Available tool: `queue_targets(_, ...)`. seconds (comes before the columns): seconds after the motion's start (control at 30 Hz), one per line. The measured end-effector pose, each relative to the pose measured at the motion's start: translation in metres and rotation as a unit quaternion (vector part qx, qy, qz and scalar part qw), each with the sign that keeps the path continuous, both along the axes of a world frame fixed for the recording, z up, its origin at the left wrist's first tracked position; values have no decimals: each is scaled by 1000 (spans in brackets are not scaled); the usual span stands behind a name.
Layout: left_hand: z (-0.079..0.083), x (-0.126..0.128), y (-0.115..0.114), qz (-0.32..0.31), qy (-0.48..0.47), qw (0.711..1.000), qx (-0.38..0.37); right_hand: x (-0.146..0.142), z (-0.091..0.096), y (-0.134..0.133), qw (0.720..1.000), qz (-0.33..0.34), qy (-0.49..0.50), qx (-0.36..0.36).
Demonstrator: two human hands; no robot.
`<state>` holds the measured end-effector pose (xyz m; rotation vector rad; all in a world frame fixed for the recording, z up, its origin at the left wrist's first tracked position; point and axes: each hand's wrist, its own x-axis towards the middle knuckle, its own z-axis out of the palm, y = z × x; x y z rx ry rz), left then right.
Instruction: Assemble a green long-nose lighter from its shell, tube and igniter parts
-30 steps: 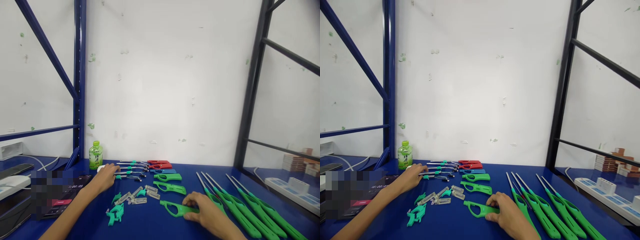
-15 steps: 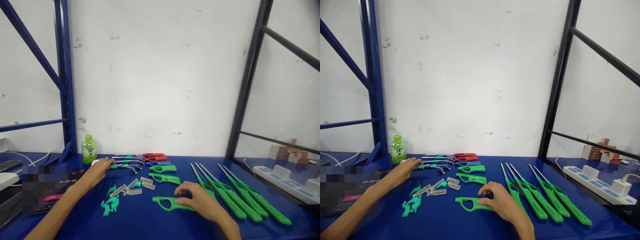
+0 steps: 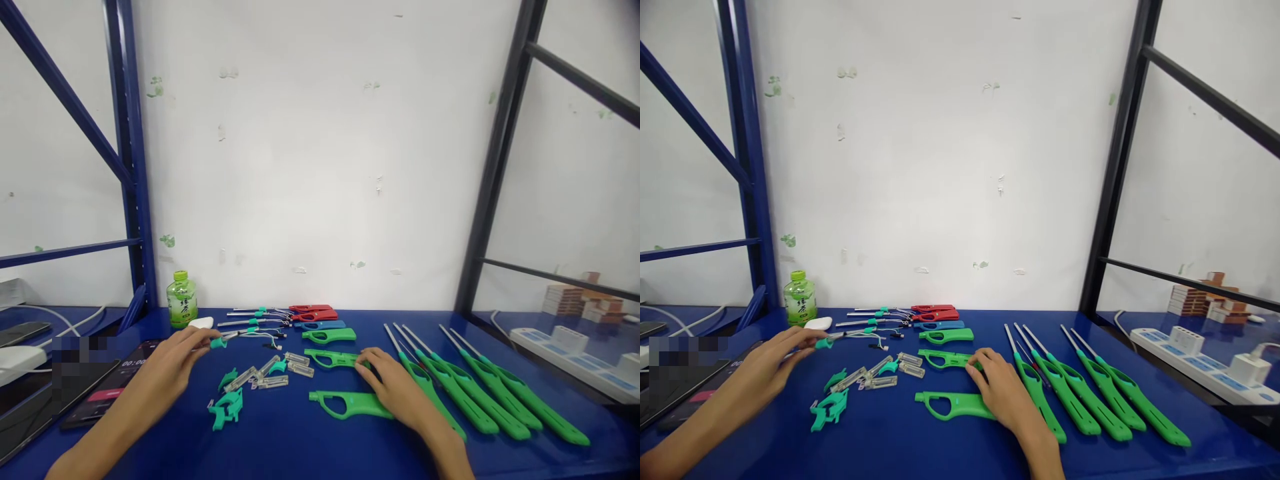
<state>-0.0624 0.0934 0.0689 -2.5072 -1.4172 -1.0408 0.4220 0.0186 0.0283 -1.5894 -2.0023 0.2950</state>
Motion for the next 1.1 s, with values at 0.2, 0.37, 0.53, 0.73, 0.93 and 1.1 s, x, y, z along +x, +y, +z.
queue_targets(0.2,-10,-19,-44,20,-45,999,10,4,6,-1,1000,-20,-8,0)
queue_targets(0.37,-23,-33,-51,14,-44,999,3,1,10,-2,999,-39,-4,9)
queue_targets(0.53,-36,-36,-49,12,-40,999,3,1,27,-13,998,-44,33,29)
queue_targets(0.73,-33,-25,-56,18,-50,999,1,-10,54,-44,997,13,80,11)
queue_targets(0.93,-27,-18,-64,-5,-38,999,1,-39,72,-66,989,58,91,-100)
queue_targets(1.1,-19,-1,-74,-11,-81,996,33,-71,76,-72,985,75,47,-149)
